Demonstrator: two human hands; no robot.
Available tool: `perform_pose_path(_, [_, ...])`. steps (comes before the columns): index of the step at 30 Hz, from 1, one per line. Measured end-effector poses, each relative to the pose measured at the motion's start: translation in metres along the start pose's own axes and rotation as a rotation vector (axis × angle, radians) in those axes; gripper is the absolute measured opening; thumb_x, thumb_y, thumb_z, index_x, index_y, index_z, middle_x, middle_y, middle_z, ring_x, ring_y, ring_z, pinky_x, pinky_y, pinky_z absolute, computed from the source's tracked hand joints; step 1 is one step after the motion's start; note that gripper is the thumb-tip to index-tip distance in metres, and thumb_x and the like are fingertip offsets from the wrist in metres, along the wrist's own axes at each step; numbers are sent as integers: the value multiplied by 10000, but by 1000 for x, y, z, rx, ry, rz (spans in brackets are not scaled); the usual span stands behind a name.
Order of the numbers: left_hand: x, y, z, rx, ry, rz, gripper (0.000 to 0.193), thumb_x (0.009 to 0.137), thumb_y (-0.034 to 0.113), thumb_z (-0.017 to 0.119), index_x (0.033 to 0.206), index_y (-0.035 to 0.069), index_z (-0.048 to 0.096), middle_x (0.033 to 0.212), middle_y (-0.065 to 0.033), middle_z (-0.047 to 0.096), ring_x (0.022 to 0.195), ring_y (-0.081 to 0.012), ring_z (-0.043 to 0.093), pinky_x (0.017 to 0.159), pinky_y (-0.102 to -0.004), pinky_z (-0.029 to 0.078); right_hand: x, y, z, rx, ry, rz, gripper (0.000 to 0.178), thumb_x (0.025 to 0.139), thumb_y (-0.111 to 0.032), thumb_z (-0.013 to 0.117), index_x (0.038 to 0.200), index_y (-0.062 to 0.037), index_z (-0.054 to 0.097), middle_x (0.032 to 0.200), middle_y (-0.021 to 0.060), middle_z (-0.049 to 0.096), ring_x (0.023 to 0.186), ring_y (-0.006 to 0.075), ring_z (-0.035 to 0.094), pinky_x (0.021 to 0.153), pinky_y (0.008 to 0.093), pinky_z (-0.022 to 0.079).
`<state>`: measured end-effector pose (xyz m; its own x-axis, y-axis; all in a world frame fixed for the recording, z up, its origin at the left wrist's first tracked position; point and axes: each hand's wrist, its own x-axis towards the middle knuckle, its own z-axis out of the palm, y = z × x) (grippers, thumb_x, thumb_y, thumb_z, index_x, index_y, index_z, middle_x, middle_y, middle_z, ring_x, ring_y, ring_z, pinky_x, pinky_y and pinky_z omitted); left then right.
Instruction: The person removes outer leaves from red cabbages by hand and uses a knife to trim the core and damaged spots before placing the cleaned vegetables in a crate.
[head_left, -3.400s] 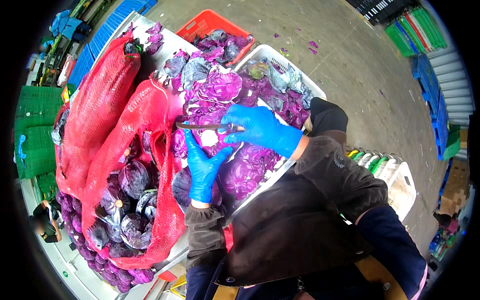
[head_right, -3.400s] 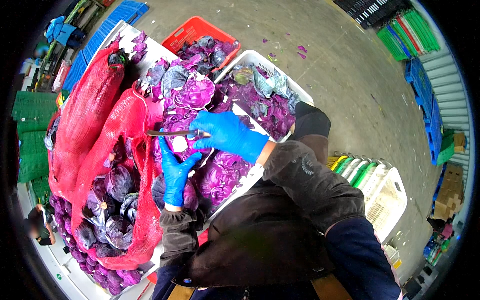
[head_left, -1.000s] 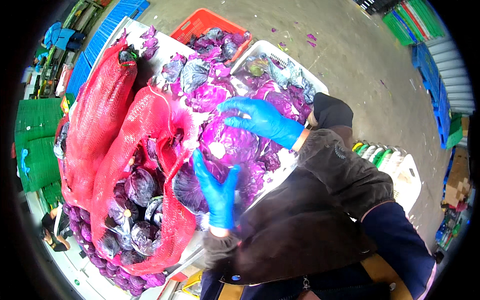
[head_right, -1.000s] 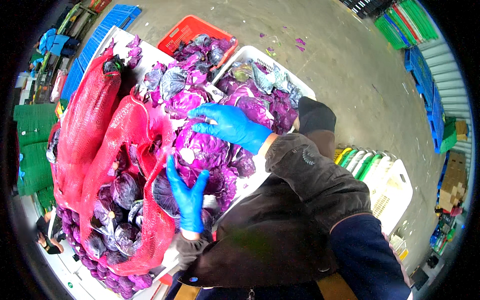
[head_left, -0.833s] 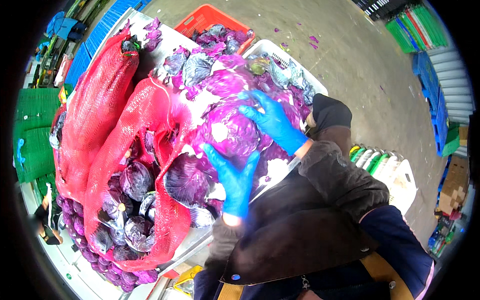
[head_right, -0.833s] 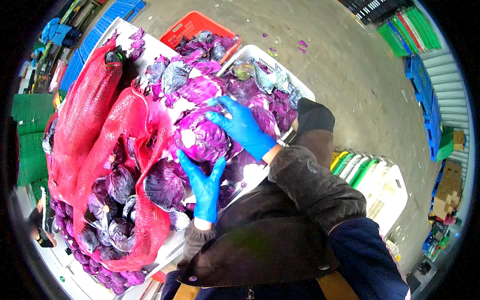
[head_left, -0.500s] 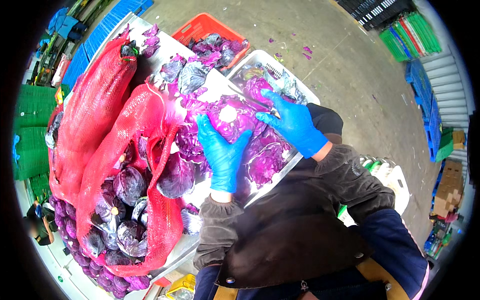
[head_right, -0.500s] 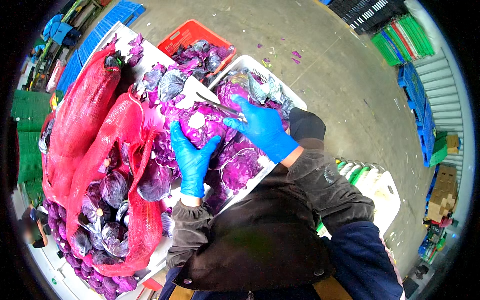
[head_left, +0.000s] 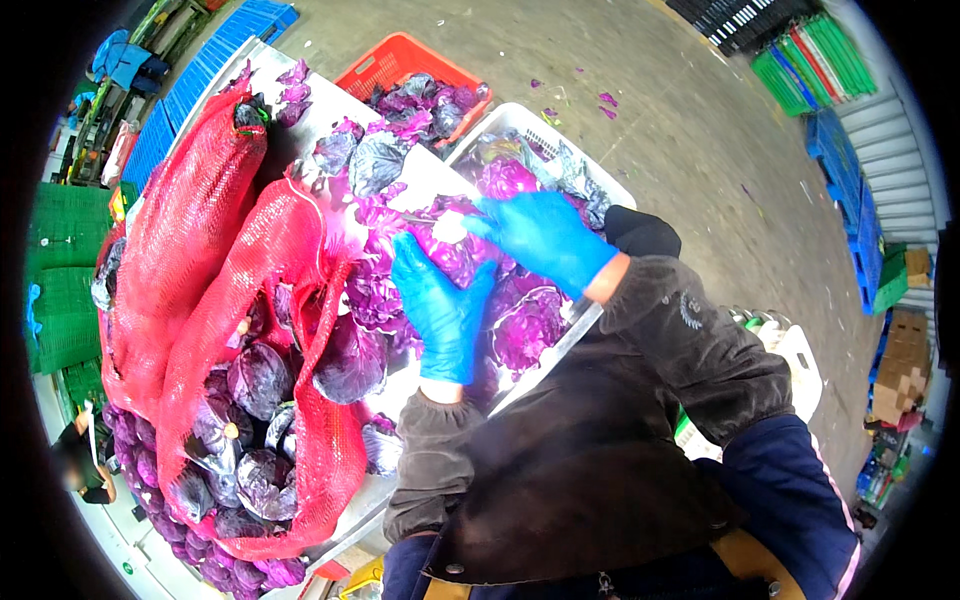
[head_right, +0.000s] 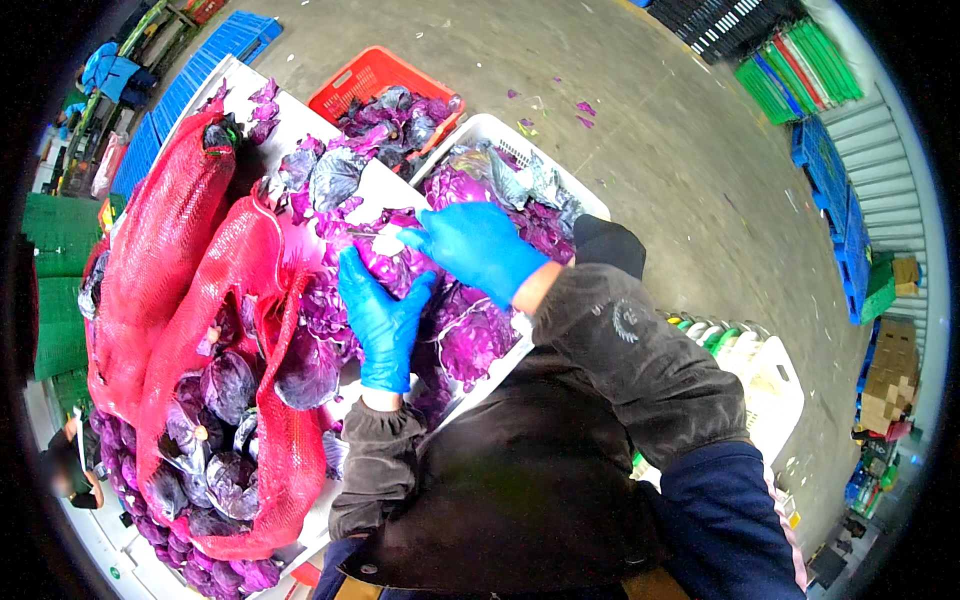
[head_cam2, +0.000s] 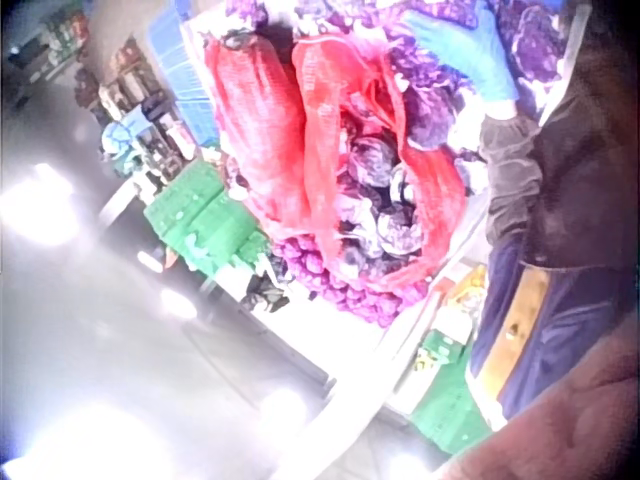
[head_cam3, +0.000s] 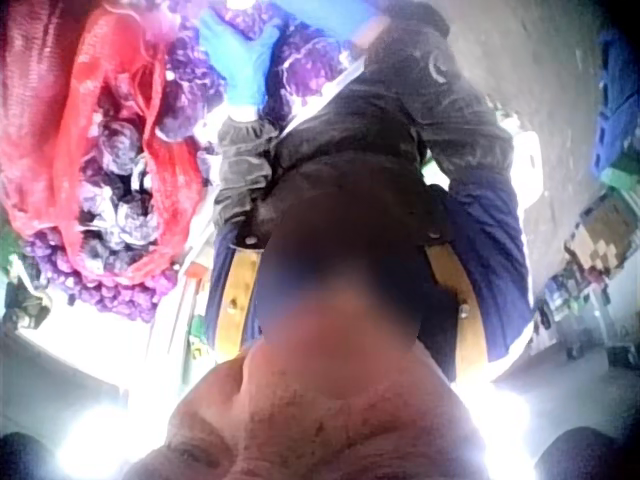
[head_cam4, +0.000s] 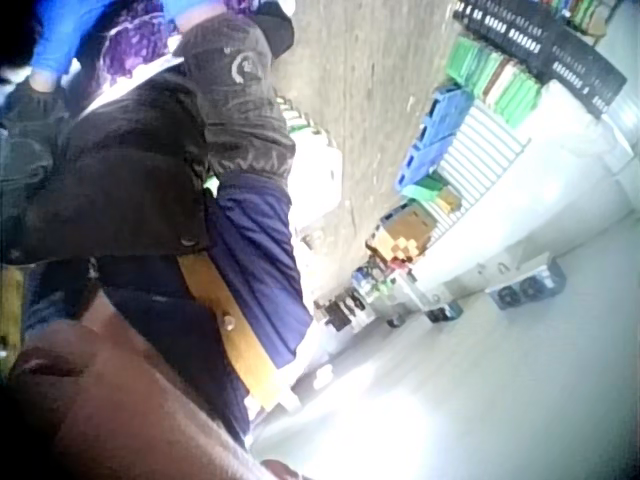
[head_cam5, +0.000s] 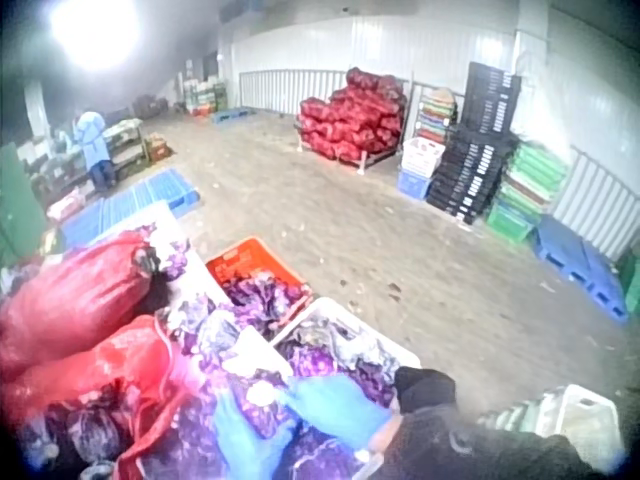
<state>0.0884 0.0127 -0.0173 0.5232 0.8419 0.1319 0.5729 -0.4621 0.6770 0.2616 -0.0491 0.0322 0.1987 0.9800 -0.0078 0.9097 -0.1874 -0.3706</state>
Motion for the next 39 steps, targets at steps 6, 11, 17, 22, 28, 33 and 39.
perform_pose_path(6, [-38, 2, -1, 60, 75, 291, 1174, 650, 270, 905, 1553, -21, 212, 1562, -270, 307, 1433, -440, 308, 1193, -516, 240, 50, 33, -11, 226, -105, 205, 478, 980, -471, 517, 993, -38, 720, 949, 217, 696, 890, 392, 672, 797, 470, 508])
perform_pose_path(11, [-34, -27, -11, -102, 57, 222, 1165, 653, 291, 924, 1545, -13, 240, 1570, -238, 316, 1444, -404, 320, 1188, -488, 273, 24, 50, 22, 964, -44, 616, 549, 914, -525, 671, 820, 16, 672, 724, 113, 641, 718, 206, 616, 670, 371, 466])
perform_pose_path(17, [-17, -29, -14, -181, 0, 161, 1130, 660, 199, 923, 1548, 1, 254, 1549, -201, 346, 1432, -334, 355, 1196, -428, 281, -26, -3, 31, 954, 349, -15, 502, 808, -319, 832, 1251, -131, 686, 1132, 94, 687, 975, 205, 672, 831, 343, 553])
perform_pose_path(22, [-13, -33, -12, -266, -36, 115, 1131, 661, 236, 929, 1541, -8, 261, 1526, -209, 369, 1413, -340, 375, 1182, -435, 304, -18, 21, 38, 794, 183, -165, 525, 755, -299, 847, 1239, -168, 691, 1251, 102, 635, 1137, 286, 642, 955, 354, 518])
perform_pose_path(28, [-9, -34, -14, -280, -83, 119, 1153, 661, 294, 935, 1550, 11, 257, 1534, -221, 363, 1416, -360, 366, 1185, -445, 291, -27, 17, 26, 694, 227, -200, 359, 791, -223, 805, 1116, -112, 697, 1158, 84, 629, 1055, 280, 656, 904, 359, 537])
perform_pose_path(33, [-6, -28, -18, -315, -130, 133, 1142, 676, 266, 931, 1554, 13, 245, 1529, -213, 365, 1411, -332, 375, 1185, -425, 298, -47, 6, 40, 663, 355, -173, 318, 798, -69, 765, 1103, -68, 676, 1109, 93, 618, 1019, 263, 644, 866, 365, 528])
perform_pose_path(39, [2, -36, -30, -662, -146, -162, 1022, 735, 89, 868, 1556, 46, 261, 1490, -154, 421, 1351, -264, 435, 1155, -399, 358, -111, 66, 101, 963, 358, 255, 275, 784, -56, 789, 1031, -57, 666, 973, 75, 617, 904, 201, 641, 833, 345, 523])
